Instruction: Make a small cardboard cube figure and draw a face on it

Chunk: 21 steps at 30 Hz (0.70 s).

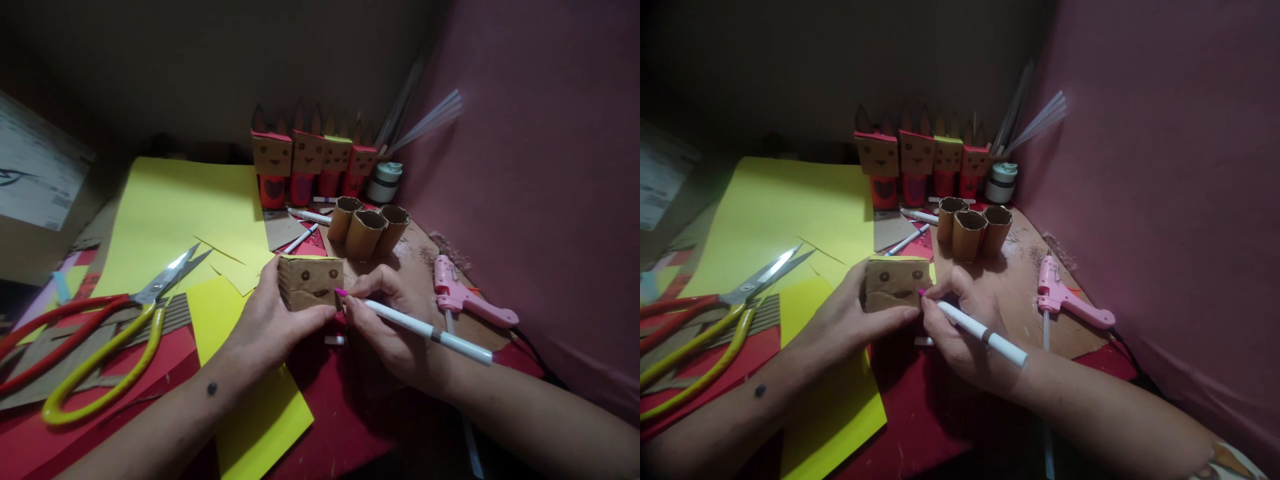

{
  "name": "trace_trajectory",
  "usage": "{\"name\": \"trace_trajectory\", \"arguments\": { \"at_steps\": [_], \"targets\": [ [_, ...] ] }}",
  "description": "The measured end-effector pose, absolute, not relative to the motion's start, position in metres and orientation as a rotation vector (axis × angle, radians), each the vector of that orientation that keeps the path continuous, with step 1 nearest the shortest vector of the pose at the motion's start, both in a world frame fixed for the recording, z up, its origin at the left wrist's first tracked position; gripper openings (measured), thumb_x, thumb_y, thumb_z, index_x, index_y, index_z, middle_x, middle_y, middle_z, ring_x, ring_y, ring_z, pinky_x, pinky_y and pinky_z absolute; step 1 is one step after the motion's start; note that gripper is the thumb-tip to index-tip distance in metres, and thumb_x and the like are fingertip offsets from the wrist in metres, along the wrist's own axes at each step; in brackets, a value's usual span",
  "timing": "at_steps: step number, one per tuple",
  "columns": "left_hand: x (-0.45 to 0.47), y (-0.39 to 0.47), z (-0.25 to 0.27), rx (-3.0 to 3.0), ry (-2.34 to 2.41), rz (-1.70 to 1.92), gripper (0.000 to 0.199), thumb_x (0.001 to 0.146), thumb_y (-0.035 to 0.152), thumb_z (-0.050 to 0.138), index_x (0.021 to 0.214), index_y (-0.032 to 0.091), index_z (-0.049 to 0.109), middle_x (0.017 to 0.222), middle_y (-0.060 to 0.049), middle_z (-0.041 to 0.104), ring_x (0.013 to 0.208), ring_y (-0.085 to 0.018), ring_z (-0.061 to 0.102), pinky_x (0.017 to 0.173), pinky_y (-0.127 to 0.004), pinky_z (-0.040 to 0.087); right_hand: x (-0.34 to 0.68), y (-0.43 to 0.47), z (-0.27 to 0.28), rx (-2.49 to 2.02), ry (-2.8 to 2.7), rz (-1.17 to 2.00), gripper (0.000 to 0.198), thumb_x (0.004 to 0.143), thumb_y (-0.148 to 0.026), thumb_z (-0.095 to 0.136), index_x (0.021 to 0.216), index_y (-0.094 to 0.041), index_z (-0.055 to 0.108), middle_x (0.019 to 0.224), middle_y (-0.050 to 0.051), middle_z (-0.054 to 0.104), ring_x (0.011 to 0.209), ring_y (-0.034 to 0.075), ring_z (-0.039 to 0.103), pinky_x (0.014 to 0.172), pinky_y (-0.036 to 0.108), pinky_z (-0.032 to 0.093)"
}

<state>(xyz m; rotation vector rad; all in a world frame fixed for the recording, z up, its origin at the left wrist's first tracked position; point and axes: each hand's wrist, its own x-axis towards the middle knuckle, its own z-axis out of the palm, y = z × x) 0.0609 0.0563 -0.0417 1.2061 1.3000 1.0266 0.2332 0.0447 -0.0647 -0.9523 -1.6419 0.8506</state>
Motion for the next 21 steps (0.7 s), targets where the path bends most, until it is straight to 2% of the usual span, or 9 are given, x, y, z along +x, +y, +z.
{"name": "trace_trajectory", "arguments": {
  "at_steps": [9, 16, 21],
  "targets": [
    [0.0613, 0.0555, -0.044, 1.164, 1.306, 1.067, 0.075, 0.06, 0.03, 0.089, 0.125, 0.017, 0.054, 0.103, -0.007, 0.074, 0.095, -0.028, 0.072, 0.075, -0.033, 0.058, 0.2335, 0.0439, -0.0645, -1.029, -1.638, 0.772, 0.009, 0.092, -0.023, 0.057, 0.087, -0.024, 0.05, 0.066, -0.005, 0.05, 0.052, 0.011, 0.046, 0.047, 0.024, 0.037],
    [0.0603, 0.0557, -0.0442, 1.169, 1.295, 1.062, 0.073, 0.06, 0.031, 0.09, 0.123, 0.018, 0.056, 0.102, -0.008, 0.075, 0.095, -0.029, 0.071, 0.074, -0.034, 0.056, 0.2336, 0.044, -0.0621, -0.994, -1.673, 0.703, 0.013, 0.09, -0.018, 0.055, 0.084, -0.025, 0.046, 0.058, -0.009, 0.041, 0.047, 0.009, 0.041, 0.045, 0.022, 0.034],
    [0.0605, 0.0558, -0.0452, 1.152, 1.28, 1.061, 0.073, 0.059, 0.031, 0.09, 0.122, 0.019, 0.056, 0.101, -0.007, 0.075, 0.094, -0.03, 0.071, 0.073, -0.035, 0.055, 0.2346, 0.0446, -0.0629, -0.999, -1.694, 0.685, 0.011, 0.089, -0.018, 0.055, 0.085, -0.024, 0.047, 0.06, -0.008, 0.044, 0.047, 0.009, 0.044, 0.044, 0.022, 0.036]
  ]
}}
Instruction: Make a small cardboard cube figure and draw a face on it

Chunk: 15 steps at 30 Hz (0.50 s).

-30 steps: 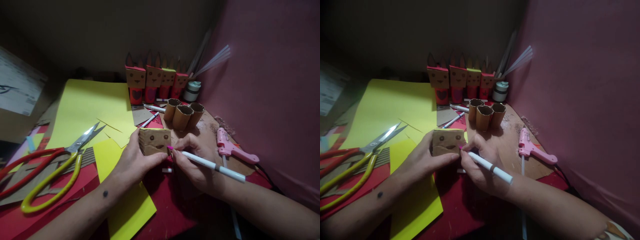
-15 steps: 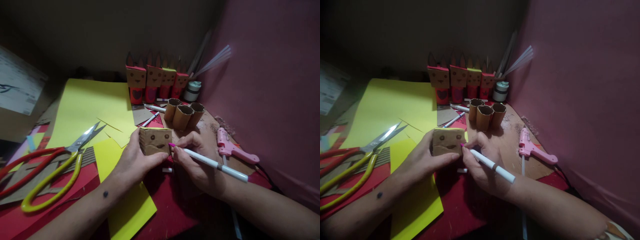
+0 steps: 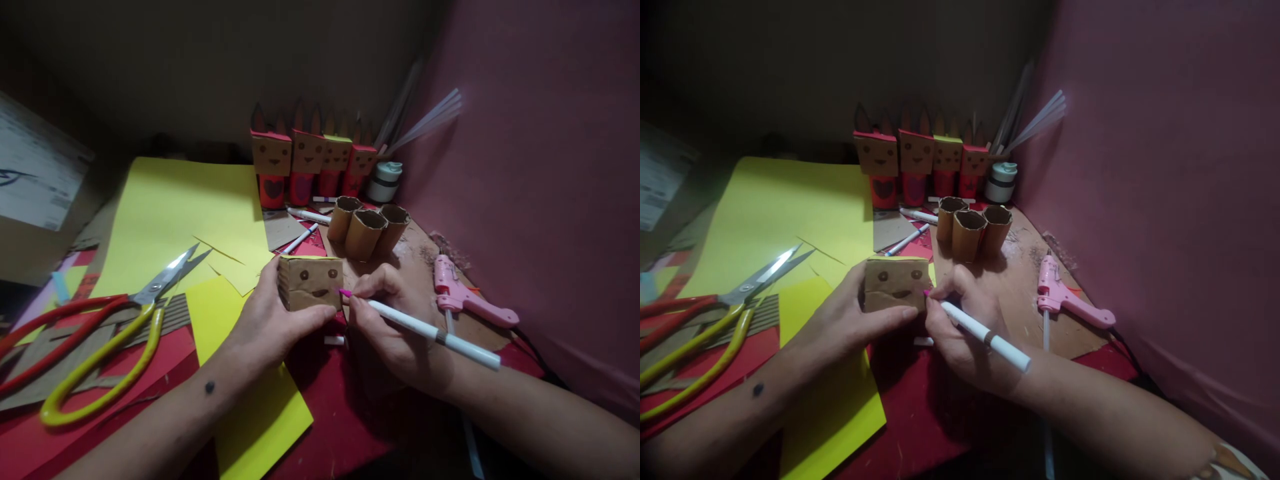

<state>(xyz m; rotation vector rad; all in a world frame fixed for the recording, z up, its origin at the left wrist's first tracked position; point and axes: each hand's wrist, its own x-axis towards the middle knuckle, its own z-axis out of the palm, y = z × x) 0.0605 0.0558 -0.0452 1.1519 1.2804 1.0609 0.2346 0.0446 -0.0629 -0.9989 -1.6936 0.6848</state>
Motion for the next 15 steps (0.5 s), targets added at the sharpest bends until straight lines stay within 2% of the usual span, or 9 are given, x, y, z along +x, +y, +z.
{"name": "trace_trajectory", "arguments": {
  "at_steps": [7, 11, 15],
  "targets": [
    [0.059, 0.057, -0.048, 1.14, 1.289, 1.078, 0.074, 0.056, 0.032, 0.092, 0.119, 0.018, 0.056, 0.1, -0.009, 0.076, 0.095, -0.032, 0.071, 0.078, -0.038, 0.054, 0.235, 0.046, -0.059, -0.996, -1.697, 0.764, 0.008, 0.087, -0.017, 0.055, 0.083, -0.022, 0.049, 0.064, -0.005, 0.051, 0.05, 0.009, 0.047, 0.045, 0.021, 0.038],
    [0.055, 0.059, -0.054, 1.068, 1.221, 1.067, 0.073, 0.056, 0.035, 0.091, 0.119, 0.018, 0.058, 0.108, -0.013, 0.075, 0.101, -0.036, 0.071, 0.086, -0.044, 0.054, 0.235, 0.045, -0.058, -0.991, -1.649, 0.867, 0.005, 0.086, -0.019, 0.054, 0.084, -0.022, 0.051, 0.062, -0.005, 0.05, 0.049, 0.01, 0.046, 0.047, 0.022, 0.038],
    [0.054, 0.062, -0.06, 0.995, 1.142, 1.044, 0.075, 0.057, 0.033, 0.09, 0.124, 0.019, 0.058, 0.108, -0.012, 0.076, 0.099, -0.036, 0.072, 0.086, -0.045, 0.054, 0.235, 0.043, -0.058, -0.957, -1.58, 0.946, 0.005, 0.086, -0.021, 0.055, 0.086, -0.022, 0.05, 0.062, -0.006, 0.048, 0.05, 0.011, 0.045, 0.047, 0.023, 0.038]
  ]
}}
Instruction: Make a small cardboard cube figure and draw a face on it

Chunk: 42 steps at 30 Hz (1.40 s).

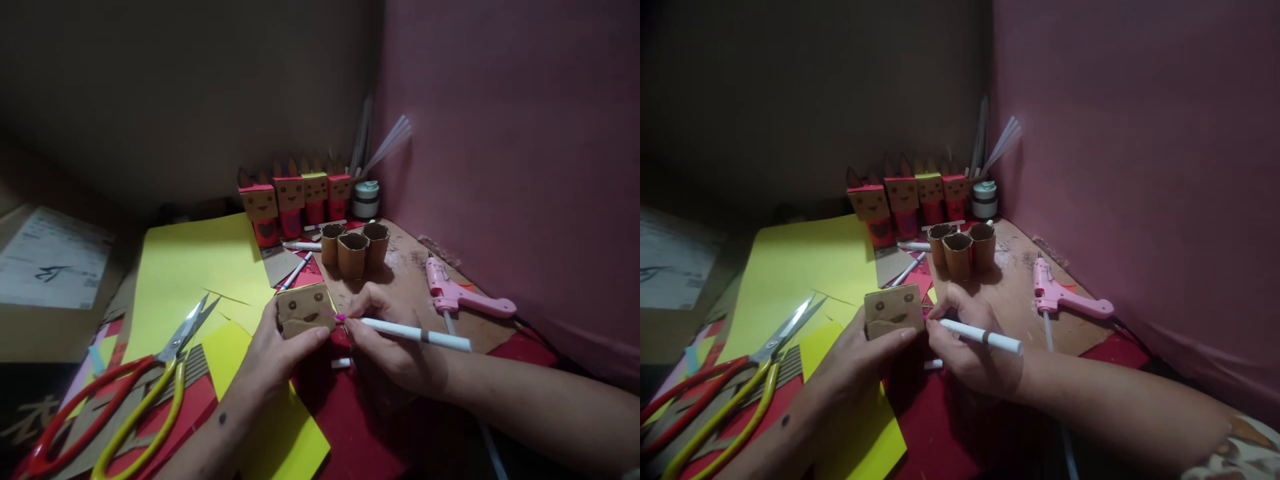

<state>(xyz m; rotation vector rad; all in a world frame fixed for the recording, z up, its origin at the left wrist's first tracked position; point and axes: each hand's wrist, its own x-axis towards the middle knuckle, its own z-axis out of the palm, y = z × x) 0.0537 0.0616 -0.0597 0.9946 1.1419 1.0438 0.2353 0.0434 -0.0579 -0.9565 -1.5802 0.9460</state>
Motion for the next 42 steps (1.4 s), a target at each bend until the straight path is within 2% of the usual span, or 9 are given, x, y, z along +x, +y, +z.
{"name": "trace_trajectory", "arguments": {
  "at_steps": [10, 26, 42],
  "targets": [
    [0.0557, 0.0649, -0.0627, 0.909, 1.049, 1.09, 0.076, 0.052, 0.027, 0.091, 0.122, 0.018, 0.062, 0.104, -0.011, 0.076, 0.098, -0.036, 0.072, 0.088, -0.048, 0.054, 0.2358, 0.046, -0.0534, -0.879, -1.589, 0.932, 0.006, 0.087, -0.018, 0.056, 0.086, -0.021, 0.051, 0.064, -0.005, 0.052, 0.052, 0.01, 0.048, 0.048, 0.021, 0.04],
    [0.0535, 0.0635, -0.063, 1.023, 1.117, 1.024, 0.074, 0.06, 0.033, 0.089, 0.124, 0.019, 0.054, 0.111, -0.013, 0.074, 0.1, -0.033, 0.071, 0.086, -0.044, 0.054, 0.2299, 0.0499, -0.0622, -0.862, -1.69, 0.727, 0.008, 0.087, -0.015, 0.059, 0.086, -0.021, 0.054, 0.069, -0.004, 0.055, 0.054, 0.009, 0.05, 0.047, 0.02, 0.04],
    [0.0541, 0.0626, -0.0619, 1.025, 1.14, 1.035, 0.074, 0.059, 0.032, 0.09, 0.124, 0.02, 0.055, 0.113, -0.013, 0.074, 0.1, -0.034, 0.072, 0.088, -0.045, 0.054, 0.2289, 0.0475, -0.0627, -0.89, -1.671, 0.762, 0.009, 0.083, -0.012, 0.057, 0.084, -0.021, 0.054, 0.066, -0.005, 0.053, 0.052, 0.008, 0.047, 0.045, 0.019, 0.036]
  ]
}}
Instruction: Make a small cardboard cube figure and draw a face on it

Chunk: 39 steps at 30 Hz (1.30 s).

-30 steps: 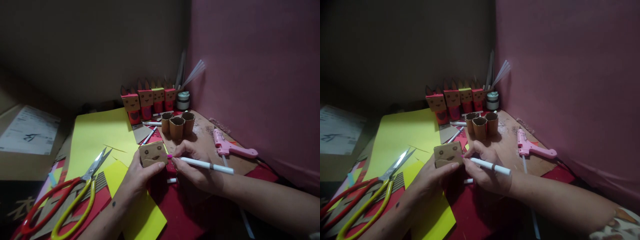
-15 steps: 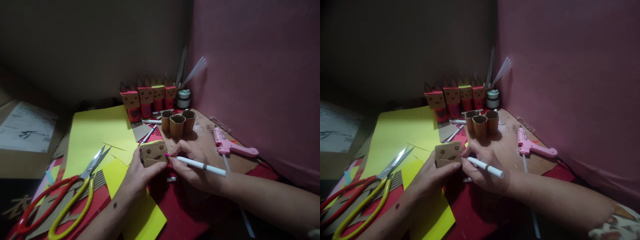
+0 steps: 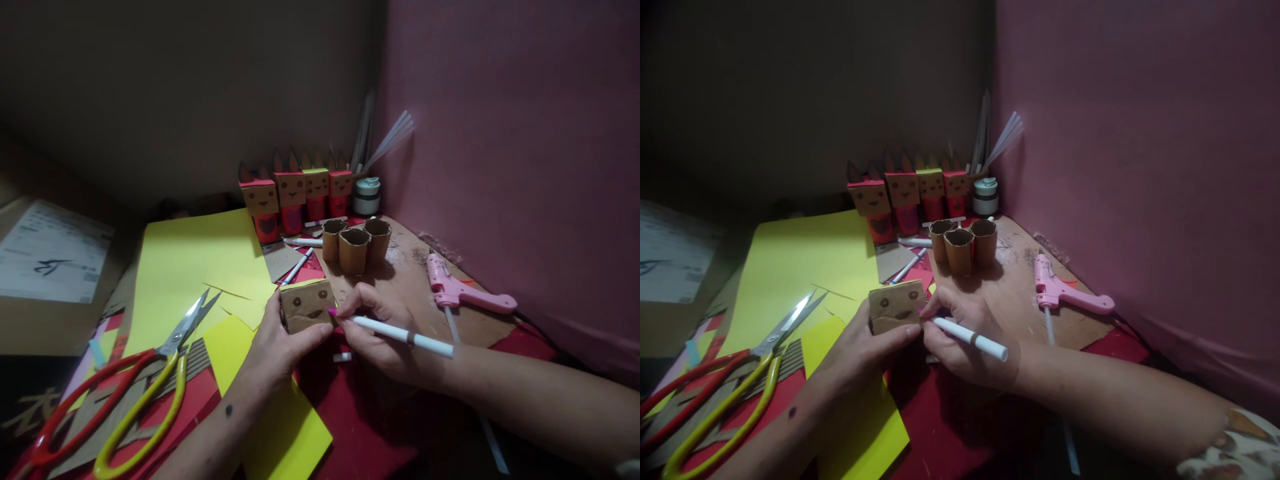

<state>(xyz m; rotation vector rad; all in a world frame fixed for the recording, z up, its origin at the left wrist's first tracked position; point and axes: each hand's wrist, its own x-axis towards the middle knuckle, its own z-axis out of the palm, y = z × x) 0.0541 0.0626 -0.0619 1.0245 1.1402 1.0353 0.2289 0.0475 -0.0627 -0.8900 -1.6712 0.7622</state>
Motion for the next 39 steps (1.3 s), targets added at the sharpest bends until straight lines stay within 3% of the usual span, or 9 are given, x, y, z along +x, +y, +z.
{"name": "trace_trajectory", "arguments": {
  "at_steps": [7, 18, 25, 30, 33, 39],
  "targets": [
    [0.056, 0.062, -0.063, 1.007, 1.133, 1.055, 0.075, 0.057, 0.031, 0.091, 0.123, 0.019, 0.056, 0.111, -0.014, 0.074, 0.099, -0.035, 0.072, 0.088, -0.046, 0.054, 0.232, 0.045, -0.057, -0.946, -1.581, 0.836, 0.007, 0.081, -0.016, 0.055, 0.085, -0.022, 0.053, 0.061, -0.006, 0.047, 0.048, 0.009, 0.042, 0.044, 0.021, 0.034],
    [0.054, 0.062, -0.063, 1.044, 1.128, 1.058, 0.078, 0.058, 0.035, 0.092, 0.125, 0.018, 0.056, 0.111, -0.014, 0.075, 0.105, -0.036, 0.071, 0.09, -0.046, 0.053, 0.232, 0.045, -0.06, -0.912, -1.614, 0.814, 0.009, 0.084, -0.013, 0.058, 0.086, -0.021, 0.056, 0.063, -0.005, 0.053, 0.049, 0.009, 0.046, 0.045, 0.02, 0.039],
    [0.057, 0.059, -0.056, 0.848, 0.92, 1.092, 0.075, 0.063, 0.024, 0.087, 0.131, 0.019, 0.056, 0.117, -0.012, 0.075, 0.112, -0.034, 0.07, 0.1, -0.046, 0.052, 0.233, 0.047, -0.059, -0.733, -1.682, 0.625, 0.016, 0.089, -0.01, 0.057, 0.095, -0.022, 0.066, 0.082, 0.003, 0.067, 0.071, 0.015, 0.064, 0.064, 0.027, 0.055],
    [0.055, 0.059, -0.051, 0.829, 0.82, 1.098, 0.065, 0.068, 0.017, 0.079, 0.13, 0.016, 0.058, 0.116, -0.011, 0.077, 0.112, -0.032, 0.07, 0.101, -0.042, 0.051, 0.236, 0.047, -0.06, -0.739, -1.697, 0.65, 0.016, 0.09, -0.011, 0.059, 0.099, -0.021, 0.067, 0.082, 0.002, 0.067, 0.069, 0.014, 0.063, 0.06, 0.026, 0.053],
    [0.055, 0.06, -0.051, 0.822, 0.758, 1.074, 0.06, 0.07, 0.016, 0.076, 0.128, 0.014, 0.059, 0.115, -0.013, 0.077, 0.112, -0.033, 0.07, 0.102, -0.044, 0.051, 0.241, 0.044, -0.057, -0.732, -1.695, 0.655, 0.015, 0.092, -0.014, 0.058, 0.099, -0.022, 0.069, 0.088, 0.003, 0.069, 0.077, 0.016, 0.065, 0.066, 0.028, 0.054],
    [0.058, 0.059, -0.051, 0.776, 0.761, 1.109, 0.07, 0.07, 0.016, 0.08, 0.136, 0.017, 0.055, 0.127, -0.012, 0.073, 0.123, -0.033, 0.065, 0.109, -0.045, 0.046, 0.239, 0.044, -0.036, -0.665, -1.432, 0.943, 0.02, 0.094, -0.01, 0.061, 0.105, -0.025, 0.068, 0.089, 0.0, 0.072, 0.084, 0.013, 0.068, 0.074, 0.025, 0.056]
  ]
}}
